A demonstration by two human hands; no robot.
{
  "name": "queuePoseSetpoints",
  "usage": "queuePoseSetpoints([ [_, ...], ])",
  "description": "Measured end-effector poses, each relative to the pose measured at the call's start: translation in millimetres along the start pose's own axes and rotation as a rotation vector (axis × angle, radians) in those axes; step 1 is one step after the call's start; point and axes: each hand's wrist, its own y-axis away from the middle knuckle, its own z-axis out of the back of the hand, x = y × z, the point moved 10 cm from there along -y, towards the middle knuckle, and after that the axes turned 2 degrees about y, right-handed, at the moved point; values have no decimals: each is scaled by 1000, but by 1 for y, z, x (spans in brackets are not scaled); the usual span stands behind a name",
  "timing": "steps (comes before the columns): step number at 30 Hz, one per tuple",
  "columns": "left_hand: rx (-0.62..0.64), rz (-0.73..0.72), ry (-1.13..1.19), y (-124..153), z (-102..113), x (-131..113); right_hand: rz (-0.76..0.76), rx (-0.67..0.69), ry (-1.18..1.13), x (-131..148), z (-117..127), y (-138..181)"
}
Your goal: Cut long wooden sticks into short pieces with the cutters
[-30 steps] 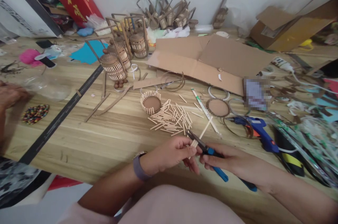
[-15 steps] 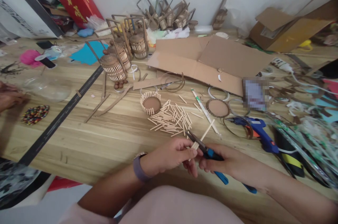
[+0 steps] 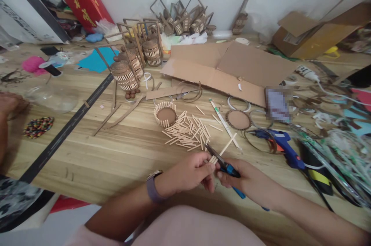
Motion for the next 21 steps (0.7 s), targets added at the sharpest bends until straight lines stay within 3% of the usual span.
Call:
queuePoseSetpoints([
  [7,17,-18,-56,3,-1,-7,2,-36,43,3,10,2],
  [21,39,-8,-5,2,-1,-5,-23,26,8,-2,2,2],
])
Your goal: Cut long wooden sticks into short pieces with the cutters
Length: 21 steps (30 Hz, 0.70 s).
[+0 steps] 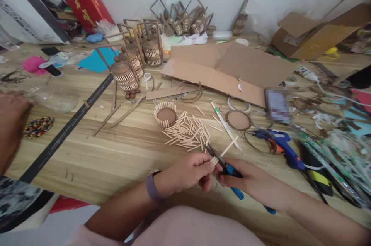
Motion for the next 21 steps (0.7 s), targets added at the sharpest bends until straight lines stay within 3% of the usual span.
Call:
queuePoseSetpoints([
  [11,-22,-40,-31,0,1,-2,31,-92,87,10,4,-2],
  [16,-142,-152,-35,6,18,-21,99,-97,142,19,21,6],
  [18,-226,-182,-67,10,29,-29,64,-209,212,12,39,12],
  [21,-263,-134,-174,10,33,-28,114,-558,383,15,71,27],
])
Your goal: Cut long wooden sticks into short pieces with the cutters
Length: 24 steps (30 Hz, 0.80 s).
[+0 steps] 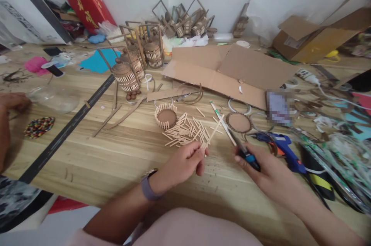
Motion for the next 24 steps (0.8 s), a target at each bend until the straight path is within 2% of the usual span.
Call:
queuePoseSetpoints([
  [2,36,41,-92,0,-5,5,135,-210,86,12,15,3],
  [3,50,57,-136,0,-8,7,217,-267,114,21,17,5],
  [5,60,60,-216,1,-11,9,351,-291,160,37,8,6],
  [7,55,24,-307,1,-12,6,410,-269,212,45,-5,3],
  [12,-59,-74,-735,1,-6,-3,344,-271,406,39,-26,-6],
  [16,-84,-35,-996,1,-5,-1,282,-283,455,32,-32,-8],
  [20,-93,6,-1152,2,-7,0,240,-309,501,31,-36,-7],
  [24,-173,21,-1149,3,-8,-3,171,-364,551,34,-39,-6],
])
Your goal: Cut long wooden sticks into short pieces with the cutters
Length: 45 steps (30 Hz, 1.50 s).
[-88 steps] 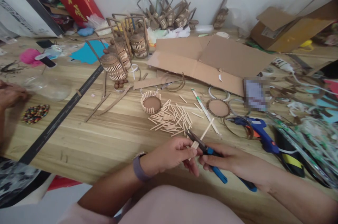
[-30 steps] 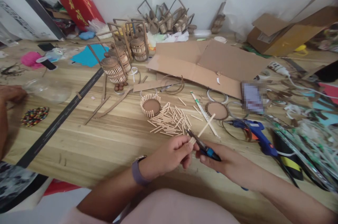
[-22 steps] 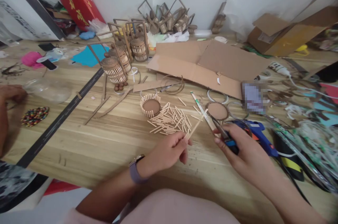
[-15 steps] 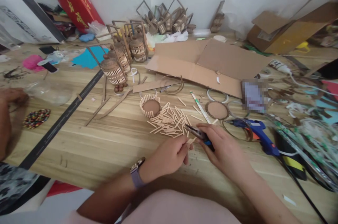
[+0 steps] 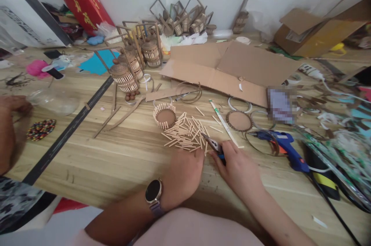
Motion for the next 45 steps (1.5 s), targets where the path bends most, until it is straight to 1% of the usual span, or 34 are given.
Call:
queuePoseSetpoints([
  [2,-33,21,46,0,3,2,-42,-4,-40,-3,1,-2],
  [4,-38,-9,144,-2,5,3,-80,39,-189,-11,1,-6],
  [5,-23,-32,237,-4,5,4,-96,83,-295,-17,0,-8],
  [6,9,-51,370,-5,4,6,-107,131,-404,-22,0,-10],
  [8,99,-40,713,-9,-2,11,-112,207,-578,-30,3,-12],
  [10,181,17,1019,-12,-11,15,-85,253,-660,-31,10,-13],
  [11,217,37,1127,-13,-16,15,-64,272,-676,-29,12,-13],
  [13,267,48,1250,-14,-23,11,-17,333,-696,-18,11,-11],
  [15,305,32,1287,-14,-27,6,24,381,-721,-5,6,-8],
  [18,312,35,1298,-14,-30,3,40,397,-749,5,-1,-6],
  [21,332,32,1286,-12,-30,1,23,379,-761,5,-4,-6],
  [25,381,-10,1273,-9,-29,-5,32,369,-772,6,-4,-5],
  [30,441,-28,1294,-6,-33,-8,64,394,-809,12,-8,-1],
  [35,543,-40,1362,-1,-38,-14,39,427,-850,11,-11,-3],
  [36,543,-31,1379,-1,-38,-13,36,409,-851,9,-10,-4],
  [38,511,5,1418,-4,-40,-10,54,295,-842,6,-3,-8],
  [40,434,55,1466,-8,-41,-2,64,158,-808,2,6,-9],
  [41,384,81,1494,-11,-41,2,59,114,-783,2,7,-8],
  [43,307,123,1558,-15,-43,9,39,89,-729,3,6,-6],
  [45,281,150,1632,-16,-46,10,39,82,-672,8,5,-3],
])
